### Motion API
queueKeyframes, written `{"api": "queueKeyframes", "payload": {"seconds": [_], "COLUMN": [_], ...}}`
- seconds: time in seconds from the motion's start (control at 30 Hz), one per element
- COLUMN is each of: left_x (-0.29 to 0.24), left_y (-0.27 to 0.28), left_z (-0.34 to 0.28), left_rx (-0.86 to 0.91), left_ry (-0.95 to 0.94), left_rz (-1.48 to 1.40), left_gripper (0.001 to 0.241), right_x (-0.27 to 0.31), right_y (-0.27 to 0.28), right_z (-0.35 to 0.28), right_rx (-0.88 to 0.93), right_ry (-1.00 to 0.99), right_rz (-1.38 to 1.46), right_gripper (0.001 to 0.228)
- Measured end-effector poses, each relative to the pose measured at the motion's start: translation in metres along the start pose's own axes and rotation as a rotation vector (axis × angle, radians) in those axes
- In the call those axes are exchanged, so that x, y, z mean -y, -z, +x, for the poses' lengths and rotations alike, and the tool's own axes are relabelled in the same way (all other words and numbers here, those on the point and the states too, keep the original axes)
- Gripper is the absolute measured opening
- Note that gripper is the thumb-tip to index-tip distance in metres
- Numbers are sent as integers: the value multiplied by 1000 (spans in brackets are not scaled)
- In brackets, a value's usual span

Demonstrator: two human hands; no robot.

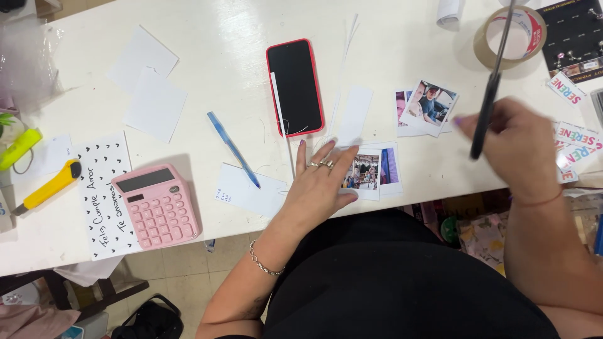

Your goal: The person uses scissors to cut individual photos from a printed sheet. They trim the edges of each photo, separate them, and arrange them into a small stack on the table.

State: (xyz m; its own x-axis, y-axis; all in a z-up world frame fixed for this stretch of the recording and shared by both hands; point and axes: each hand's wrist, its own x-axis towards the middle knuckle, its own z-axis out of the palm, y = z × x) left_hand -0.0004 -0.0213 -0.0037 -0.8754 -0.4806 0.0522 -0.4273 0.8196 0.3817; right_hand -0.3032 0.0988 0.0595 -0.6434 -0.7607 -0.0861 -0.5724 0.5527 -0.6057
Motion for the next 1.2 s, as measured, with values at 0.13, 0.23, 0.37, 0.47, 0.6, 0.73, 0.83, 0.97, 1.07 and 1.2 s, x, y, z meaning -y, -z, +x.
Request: {"api": "queueKeyframes", "payload": {"seconds": [0.13, 0.23, 0.37, 0.47, 0.6, 0.73, 0.83, 0.97, 1.07, 1.2], "left_x": [-2, -4, 0, 1, 1, 2, 6, 0, -6, -7], "left_y": [7, 6, -1, -7, -2, -7, -14, -5, 11, 15], "left_z": [2, 0, -3, -3, -6, -10, -14, -18, -18, -16], "left_rx": [0, 36, 26, -1, -50, -87, -116, -224, -337, -571], "left_ry": [32, 74, 77, 65, 64, 86, 97, 84, 90, 118], "left_rz": [32, -124, -127, -126, -145, -156, -153, -217, -314, -227], "left_gripper": [102, 103, 103, 101, 98, 98, 98, 96, 84, 49], "right_x": [39, 32, 14, 23, 29, 21, 27, 63, 58, 45], "right_y": [-28, -59, -86, -87, -93, -95, -91, -68, -59, -64], "right_z": [-23, -23, -14, -11, -10, -11, -17, -30, -29, -30], "right_rx": [242, 299, 342, 329, 330, 333, 260, 180, 159, 116], "right_ry": [-102, -41, 31, 75, 116, 115, 49, 59, 18, -78], "right_rz": [355, 192, -7, -73, -120, -176, -96, 460, 661, 722], "right_gripper": [20, 38, 33, 31, 29, 32, 31, 21, 25, 29]}}
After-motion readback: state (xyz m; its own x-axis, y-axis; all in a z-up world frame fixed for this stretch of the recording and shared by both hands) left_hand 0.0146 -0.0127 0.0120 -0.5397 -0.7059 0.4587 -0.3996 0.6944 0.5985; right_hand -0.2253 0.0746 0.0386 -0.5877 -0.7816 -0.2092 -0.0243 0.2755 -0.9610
